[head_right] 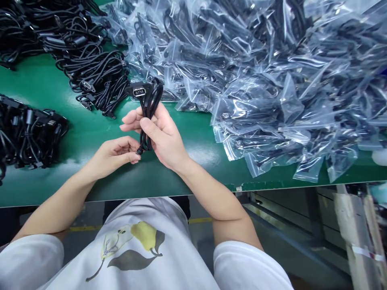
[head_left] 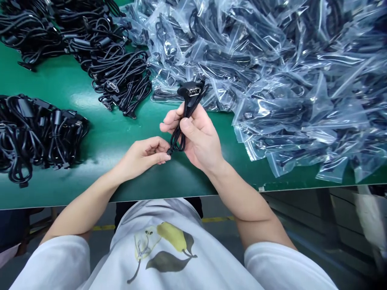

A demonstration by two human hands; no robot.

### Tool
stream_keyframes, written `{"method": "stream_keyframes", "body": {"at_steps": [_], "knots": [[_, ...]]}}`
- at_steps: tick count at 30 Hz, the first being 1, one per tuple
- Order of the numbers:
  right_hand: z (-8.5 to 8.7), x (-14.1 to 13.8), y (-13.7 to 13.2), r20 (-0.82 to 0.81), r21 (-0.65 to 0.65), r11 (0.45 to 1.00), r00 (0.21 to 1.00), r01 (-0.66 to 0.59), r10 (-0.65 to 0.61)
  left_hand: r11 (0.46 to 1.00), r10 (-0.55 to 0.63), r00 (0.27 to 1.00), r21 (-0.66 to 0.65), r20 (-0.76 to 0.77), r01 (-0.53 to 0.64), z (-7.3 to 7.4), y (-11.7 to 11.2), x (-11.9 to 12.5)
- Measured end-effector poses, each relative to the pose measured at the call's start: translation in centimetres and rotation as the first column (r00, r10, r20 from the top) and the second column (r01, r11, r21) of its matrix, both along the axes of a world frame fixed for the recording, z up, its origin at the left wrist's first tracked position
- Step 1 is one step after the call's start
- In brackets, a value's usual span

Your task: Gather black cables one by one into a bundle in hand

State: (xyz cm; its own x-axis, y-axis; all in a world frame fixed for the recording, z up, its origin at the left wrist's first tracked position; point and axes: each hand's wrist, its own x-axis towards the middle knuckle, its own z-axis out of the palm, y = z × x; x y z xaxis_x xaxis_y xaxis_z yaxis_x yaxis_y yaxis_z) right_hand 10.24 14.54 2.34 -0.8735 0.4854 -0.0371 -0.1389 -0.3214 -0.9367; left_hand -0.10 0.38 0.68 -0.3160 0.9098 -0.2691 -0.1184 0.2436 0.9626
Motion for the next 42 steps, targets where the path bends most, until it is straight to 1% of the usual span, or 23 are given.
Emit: {"method": "stream_keyframes", "body": {"at_steps": [3, 7, 11, 13, 14, 15, 16, 17, 18, 19, 20, 22, 24, 26, 28, 30, 31, 32, 34, 36, 37, 39, 42], "knots": [[0.2, 0.1, 0.0, -0.032, -0.002, 1.000, 0.999, -0.002, 0.002, 1.000, -0.012, 0.999, 0.009, -0.033, 0.012, 0.1, -0.1, -0.3], [0.8, 0.0, 0.3, 0.036, -0.039, 0.999, 0.999, -0.002, 0.003, 0.999, -0.039, 0.992, 0.000, -0.123, 0.039, 0.3, 0.1, -0.3], [1.0, 0.1, 1.1, 0.070, -0.173, 0.985, 0.997, -0.022, 0.035, 0.993, -0.114, 0.924, -0.015, -0.365, 0.117, 0.3, 0.0, -0.1], [0.9, 0.1, 1.6, 0.133, -0.227, 0.973, 0.988, -0.045, 0.076, 0.999, -0.044, 0.853, -0.011, -0.521, 0.044, 0.5, -1.2, -0.7], [0.8, 0.0, 1.8, 0.158, -0.243, 0.968, 0.982, -0.060, 0.100, 0.998, 0.054, 0.788, 0.004, -0.614, -0.065, 0.7, -2.3, -1.3], [0.7, -0.1, 2.0, 0.169, -0.253, 0.965, 0.978, -0.075, 0.120, 0.976, 0.175, 0.679, 0.035, -0.713, -0.215, 1.0, -3.7, -1.9], [0.6, -0.1, 2.0, 0.167, -0.258, 0.962, 0.977, -0.089, 0.135, 0.924, 0.281, 0.526, 0.078, -0.803, -0.375, 1.3, -5.2, -2.7], [0.5, -0.2, 2.0, 0.159, -0.259, 0.960, 0.976, -0.104, 0.148, 0.849, 0.339, 0.349, 0.124, -0.874, -0.514, 1.7, -6.8, -3.5], [0.5, -0.3, 1.8, 0.150, -0.257, 0.959, 0.975, -0.119, 0.161, 0.773, 0.331, 0.190, 0.150, -0.924, -0.616, 2.0, -8.3, -4.3], [0.4, -0.3, 1.6, 0.145, -0.255, 0.957, 0.973, -0.136, 0.177, 0.716, 0.276, 0.085, 0.146, -0.958, -0.683, 2.3, -9.7, -5.1], [0.3, -0.4, 1.2, 0.145, -0.252, 0.956, 0.970, -0.154, 0.194, 0.678, 0.207, 0.027, 0.124, -0.978, -0.724, 2.5, -10.7, -5.9], [0.1, -0.5, 0.5, 0.155, -0.256, 0.948, 0.960, -0.189, 0.233, 0.654, 0.084, 0.005, 0.052, -0.996, -0.755, 2.6, -11.8, -7.1], [-0.4, -0.5, -0.1, 0.165, -0.280, 0.938, 0.953, -0.203, 0.255, 0.669, 0.027, 0.013, 0.008, -1.000, -0.744, 2.7, -12.0, -7.6], [-0.9, -0.6, -0.5, 0.166, -0.310, 0.929, 0.950, -0.204, 0.264, 0.691, 0.053, 0.013, 0.027, -0.999, -0.723, 3.0, -11.8, -7.6], [-1.3, -0.6, -0.6, 0.157, -0.327, 0.921, 0.948, -0.213, 0.275, 0.700, 0.168, 0.028, 0.100, -0.985, -0.707, 3.8, -11.7, -7.0], [-1.5, -0.6, -0.7, 0.145, -0.332, 0.914, 0.945, -0.234, 0.295, 0.685, 0.348, 0.063, 0.208, -0.935, -0.698, 4.8, -11.6, -6.2], [-1.5, -0.6, -0.8, 0.139, -0.326, 0.913, 0.943, -0.245, 0.303, 0.677, 0.448, 0.114, 0.253, -0.887, -0.691, 5.2, -11.5, -5.7], [-1.4, -0.6, -0.9, 0.134, -0.309, 0.916, 0.942, -0.255, 0.308, 0.678, 0.540, 0.198, 0.284, -0.818, -0.678, 5.6, -11.2, -5.3], [-1.3, -0.5, -1.3, 0.118, -0.248, 0.929, 0.943, -0.275, 0.311, 0.722, 0.645, 0.460, 0.290, -0.610, -0.628, 5.8, -10.0, -4.6], [-1.3, -0.3, -1.7, 0.084, -0.166, 0.937, 0.942, -0.307, 0.324, 0.805, 0.593, 0.723, 0.263, -0.354, -0.532, 5.5, -7.9, -3.8], [-1.3, -0.2, -1.8, 0.059, -0.137, 0.932, 0.936, -0.336, 0.346, 0.842, 0.533, 0.808, 0.251, -0.251, -0.477, 5.2, -6.7, -3.5], [-1.3, -0.1, -1.8, 0.023, -0.112, 0.898, 0.902, -0.426, 0.431, 0.903, 0.396, 0.910, 0.227, -0.119, -0.364, 4.5, -4.1, -3.0], [-1.2, 0.1, -1.2, 0.032, -0.125, 0.864, 0.868, -0.487, 0.495, 0.952, 0.242, 0.970, 0.196, -0.011, -0.235, 3.4, -1.2, -2.7]]}}
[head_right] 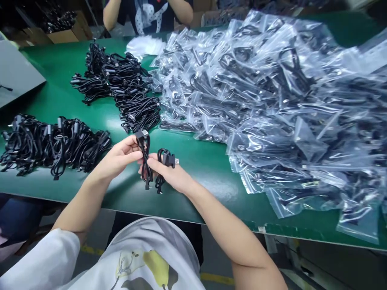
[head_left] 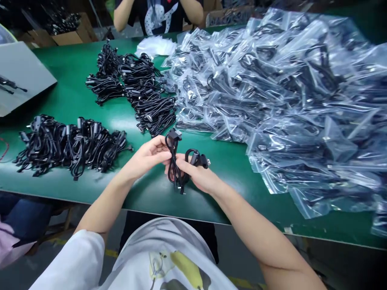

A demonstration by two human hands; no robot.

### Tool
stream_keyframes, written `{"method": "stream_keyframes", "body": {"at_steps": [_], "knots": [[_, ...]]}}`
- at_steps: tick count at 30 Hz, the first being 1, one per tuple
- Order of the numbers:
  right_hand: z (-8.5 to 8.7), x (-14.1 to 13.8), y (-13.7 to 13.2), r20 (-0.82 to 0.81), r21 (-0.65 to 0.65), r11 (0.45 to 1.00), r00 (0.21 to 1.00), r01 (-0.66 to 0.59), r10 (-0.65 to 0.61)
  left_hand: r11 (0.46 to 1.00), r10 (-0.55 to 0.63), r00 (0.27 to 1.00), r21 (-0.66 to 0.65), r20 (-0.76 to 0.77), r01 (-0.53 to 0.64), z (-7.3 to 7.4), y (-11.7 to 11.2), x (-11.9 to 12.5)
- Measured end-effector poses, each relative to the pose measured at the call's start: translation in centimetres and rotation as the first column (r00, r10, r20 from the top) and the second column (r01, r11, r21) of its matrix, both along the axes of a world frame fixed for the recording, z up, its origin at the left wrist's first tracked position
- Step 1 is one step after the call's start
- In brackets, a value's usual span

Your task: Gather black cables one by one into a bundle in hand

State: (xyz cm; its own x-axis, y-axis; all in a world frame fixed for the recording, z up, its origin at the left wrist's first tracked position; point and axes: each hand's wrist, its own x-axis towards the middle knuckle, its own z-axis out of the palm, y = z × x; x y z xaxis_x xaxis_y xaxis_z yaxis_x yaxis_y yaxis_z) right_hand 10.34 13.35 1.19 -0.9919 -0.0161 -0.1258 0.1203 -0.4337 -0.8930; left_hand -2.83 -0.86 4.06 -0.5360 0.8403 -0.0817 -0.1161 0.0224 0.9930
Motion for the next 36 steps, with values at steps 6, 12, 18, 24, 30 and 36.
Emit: {"method": "stream_keyframes", "body": {"at_steps": [6, 12, 18, 24, 30, 36], "knots": [[0.2, 0.0, 0.8, 0.115, -0.113, 0.993, 0.993, 0.015, -0.002, 0.993, 0.111, 0.990, 0.037, 0.086, -0.114, -1.7, 0.5, -1.1], [-0.9, -0.4, 0.0, 0.225, -0.248, 0.967, 0.967, -0.058, 0.116, 0.980, 0.192, 0.967, -0.092, 0.169, -0.179, -1.9, 0.4, -0.7], [-1.0, -0.6, -0.2, 0.205, -0.117, 0.993, 0.978, -0.010, 0.034, 0.979, 0.197, 0.951, -0.106, 0.240, -0.176, -1.8, 0.6, -0.4], [-1.4, -0.6, -0.3, 0.207, -0.064, 0.998, 0.978, -0.004, 0.017, 0.965, 0.249, 0.935, -0.148, 0.254, -0.217, -2.2, 0.7, -0.3], [-1.4, -0.7, -0.3, 0.261, -0.140, 0.990, 0.965, 0.012, 0.025, 0.983, 0.179, 0.946, -0.094, 0.271, -0.160, -2.1, 0.6, -0.2], [-1.7, -0.6, -0.3, 0.230, -0.113, 0.994, 0.973, -0.008, 0.033, 0.977, 0.203, 0.942, -0.119, 0.266, -0.177, -2.3, 0.6, -0.3]]}}
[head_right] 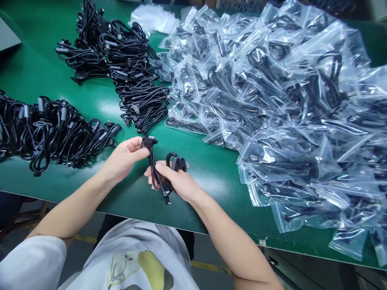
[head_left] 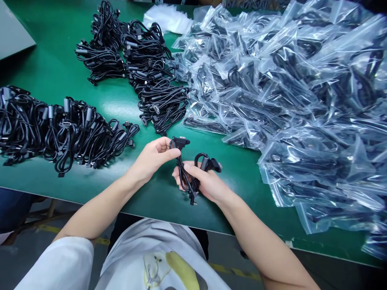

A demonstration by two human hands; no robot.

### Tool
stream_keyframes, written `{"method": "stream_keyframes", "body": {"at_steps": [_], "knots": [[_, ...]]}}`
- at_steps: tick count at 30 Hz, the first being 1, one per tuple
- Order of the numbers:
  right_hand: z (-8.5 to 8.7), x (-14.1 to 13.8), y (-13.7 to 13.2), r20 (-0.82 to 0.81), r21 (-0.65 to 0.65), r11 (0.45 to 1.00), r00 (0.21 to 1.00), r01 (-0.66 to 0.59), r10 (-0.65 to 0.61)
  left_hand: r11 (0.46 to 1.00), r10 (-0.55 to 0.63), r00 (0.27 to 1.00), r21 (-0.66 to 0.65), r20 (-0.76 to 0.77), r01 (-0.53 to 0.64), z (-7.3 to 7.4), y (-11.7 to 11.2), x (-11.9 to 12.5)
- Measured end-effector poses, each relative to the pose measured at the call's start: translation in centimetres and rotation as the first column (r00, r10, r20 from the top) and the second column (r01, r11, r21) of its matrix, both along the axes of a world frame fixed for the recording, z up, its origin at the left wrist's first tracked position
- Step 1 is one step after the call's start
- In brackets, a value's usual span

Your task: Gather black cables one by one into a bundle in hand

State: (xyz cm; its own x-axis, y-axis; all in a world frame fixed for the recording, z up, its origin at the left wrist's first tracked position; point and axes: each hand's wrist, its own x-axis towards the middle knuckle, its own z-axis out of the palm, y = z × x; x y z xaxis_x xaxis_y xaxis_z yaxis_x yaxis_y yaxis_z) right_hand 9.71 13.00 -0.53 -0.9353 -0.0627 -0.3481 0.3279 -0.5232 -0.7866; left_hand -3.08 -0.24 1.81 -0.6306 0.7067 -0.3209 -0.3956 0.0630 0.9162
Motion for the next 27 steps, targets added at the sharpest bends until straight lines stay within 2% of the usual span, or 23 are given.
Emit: {"method": "stream_keyframes", "body": {"at_steps": [2, 8, 15, 20, 22, 24, 27], "knots": [[-0.05, -0.01, -0.16, -0.017, 0.024, 1.000, 1.000, -0.007, 0.008, 1.000, 0.008, 1.000, 0.006, -0.013, -0.008, -0.03, -0.02, 0.03], [0.07, -0.19, -0.62, -0.052, 0.188, 0.976, 0.994, 0.108, -0.100, 0.999, -0.037, 0.998, 0.012, -0.058, 0.038, -0.05, 0.08, 0.56], [0.44, 0.06, -0.15, -0.011, -0.056, 0.997, 0.998, 0.058, -0.058, 0.987, -0.092, 0.996, 0.131, -0.016, 0.093, -0.31, 0.29, 0.74], [0.72, -0.03, -0.08, -0.020, -0.084, 0.995, 0.998, 0.052, -0.054, 0.981, -0.119, 0.992, 0.152, -0.034, 0.123, -0.42, 0.14, 0.69], [0.69, -0.11, -0.20, -0.028, -0.031, 0.995, 0.995, 0.094, -0.095, 0.986, -0.106, 0.989, 0.120, -0.103, 0.119, -0.40, 0.12, 0.56], [0.62, -0.14, -0.35, -0.033, 0.105, 0.982, 0.987, 0.159, -0.156, 0.996, -0.021, 0.972, 0.084, -0.232, 0.042, -0.32, 0.10, 0.42], [0.60, 0.05, -0.55, -0.029, 0.365, 0.909, 0.979, 0.199, -0.203, 0.990, 0.130, 0.894, 0.100, -0.428, -0.097, -0.13, -0.02, 0.36]]}}
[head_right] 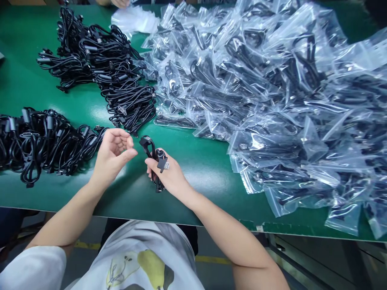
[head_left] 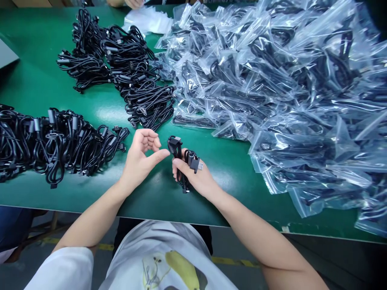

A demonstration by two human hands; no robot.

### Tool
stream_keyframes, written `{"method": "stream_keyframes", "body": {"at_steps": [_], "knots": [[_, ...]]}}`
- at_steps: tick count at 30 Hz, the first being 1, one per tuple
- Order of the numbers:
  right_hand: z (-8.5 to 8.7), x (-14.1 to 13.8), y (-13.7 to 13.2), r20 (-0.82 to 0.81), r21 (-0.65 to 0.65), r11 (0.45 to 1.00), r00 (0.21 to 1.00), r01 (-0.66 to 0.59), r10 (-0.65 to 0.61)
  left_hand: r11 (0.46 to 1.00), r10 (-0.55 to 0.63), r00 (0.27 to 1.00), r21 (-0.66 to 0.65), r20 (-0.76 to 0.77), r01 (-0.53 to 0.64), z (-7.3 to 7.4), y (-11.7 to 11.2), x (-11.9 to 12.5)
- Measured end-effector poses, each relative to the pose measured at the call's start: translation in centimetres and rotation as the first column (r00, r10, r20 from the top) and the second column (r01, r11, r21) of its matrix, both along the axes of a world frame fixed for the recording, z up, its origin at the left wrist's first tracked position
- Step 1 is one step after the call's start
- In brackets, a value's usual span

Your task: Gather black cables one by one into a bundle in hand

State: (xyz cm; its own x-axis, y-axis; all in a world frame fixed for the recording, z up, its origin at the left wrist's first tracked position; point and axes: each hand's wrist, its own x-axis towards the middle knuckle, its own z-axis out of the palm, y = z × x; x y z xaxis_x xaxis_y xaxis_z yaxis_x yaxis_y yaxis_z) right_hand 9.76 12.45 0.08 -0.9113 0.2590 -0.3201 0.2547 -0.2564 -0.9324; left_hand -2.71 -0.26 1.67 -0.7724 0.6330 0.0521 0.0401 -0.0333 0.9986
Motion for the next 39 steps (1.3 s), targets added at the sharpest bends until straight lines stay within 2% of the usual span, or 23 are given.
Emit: {"method": "stream_keyframes", "body": {"at_steps": [2, 3, 6, 8, 9, 11, 13, 15, 17, 18, 20, 21, 22, 23, 25, 28, 31, 33, 39], "knots": [[0.0, 0.3, -0.1, -0.002, 0.222, 0.975, 1.000, -0.002, 0.002, 1.000, 0.002, 0.997, -0.006, -0.076, -0.003, 0.1, -0.1, 0.1], [0.1, 0.4, -0.1, -0.021, 0.355, 0.935, 1.000, 0.001, 0.007, 1.000, -0.018, 0.995, -0.014, -0.098, 0.016, 0.2, -0.2, 0.2], [0.0, 0.9, 0.0, -0.088, 0.689, 0.723, 0.996, 0.049, 0.016, 0.997, -0.069, 0.993, -0.050, -0.093, 0.065, 0.3, -0.3, 0.4], [0.0, 1.0, 0.1, -0.108, 0.788, 0.611, 0.994, 0.081, 0.008, 0.994, -0.091, 0.996, -0.059, -0.024, 0.090, 0.4, -0.4, 0.4], [-0.1, 1.1, 0.2, -0.114, 0.812, 0.576, 0.993, 0.091, 0.004, 0.993, -0.099, 0.995, -0.058, 0.014, 0.100, 0.4, -0.3, 0.4], [-0.1, 1.1, 0.3, -0.125, 0.833, 0.544, 0.992, 0.105, -0.001, 0.993, -0.103, 0.992, -0.047, 0.070, 0.107, 0.5, -0.3, 0.3], [0.0, 1.1, 0.3, -0.126, 0.826, 0.553, 0.992, 0.107, -0.005, 0.994, -0.100, 0.990, -0.037, 0.103, 0.104, 0.5, -0.2, 0.2], [0.2, 1.1, 0.3, -0.123, 0.796, 0.595, 0.992, 0.109, -0.016, 0.994, -0.097, 0.987, -0.032, 0.124, 0.102, 0.6, -0.1, 0.1], [0.4, 0.9, 0.3, -0.116, 0.705, 0.701, 0.993, 0.104, -0.030, 0.995, -0.091, 0.987, -0.029, 0.131, 0.095, 0.6, -0.1, 0.0], [0.5, 0.8, 0.3, -0.109, 0.616, 0.782, 0.994, 0.092, -0.031, 0.996, -0.086, 0.987, -0.027, 0.133, 0.091, 0.6, -0.1, -0.1], [0.6, 0.6, 0.3, -0.087, 0.348, 0.937, 0.996, 0.029, 0.001, 0.995, -0.089, 0.985, -0.024, 0.146, 0.094, 0.5, 0.0, -0.2], [0.7, 0.5, 0.3, -0.082, 0.193, 0.981, 0.996, -0.011, 0.028, 0.995, -0.097, 0.983, -0.020, 0.158, 0.102, 0.4, 0.0, -0.3], [0.7, 0.4, 0.3, -0.087, 0.050, 0.998, 0.995, -0.044, 0.048, 0.994, -0.107, 0.979, -0.012, 0.173, 0.111, 0.3, 0.1, -0.4], [0.7, 0.3, 0.3, -0.103, -0.062, 0.997, 0.994, -0.055, 0.049, 0.993, -0.115, 0.976, 0.000, 0.187, 0.117, 0.2, 0.1, -0.5], [0.8, 0.0, 0.3, -0.142, -0.185, 0.983, 0.989, 0.019, -0.046, 0.992, -0.129, 0.968, 0.022, 0.216, 0.127, 0.1, 0.1, -0.5], [1.0, -0.3, 0.8, -0.158, -0.199, 0.943, 0.941, 0.265, -0.298, 0.972, -0.223, 0.939, -0.013, 0.263, 0.234, 0.1, 0.1, -0.1], [1.2, -0.4, 1.6, -0.163, -0.161, 0.881, 0.868, 0.446, -0.469, 0.904, -0.374, 0.873, -0.087, 0.312, 0.418, 0.2, 0.1, 0.8], [1.3, -0.4, 2.0, -0.187, -0.147, 0.859, 0.839, 0.491, -0.512, 0.877, -0.411, 0.852, -0.114, 0.325, 0.467, 0.2, 0.2, 1.4], [1.5, -0.1, 2.1, -0.197, -0.095, 0.873, 0.850, 0.479, -0.488, 0.882, -0.381, 0.882, -0.179, 0.277, 0.437, 0.0, 0.5, 2.0]]}}
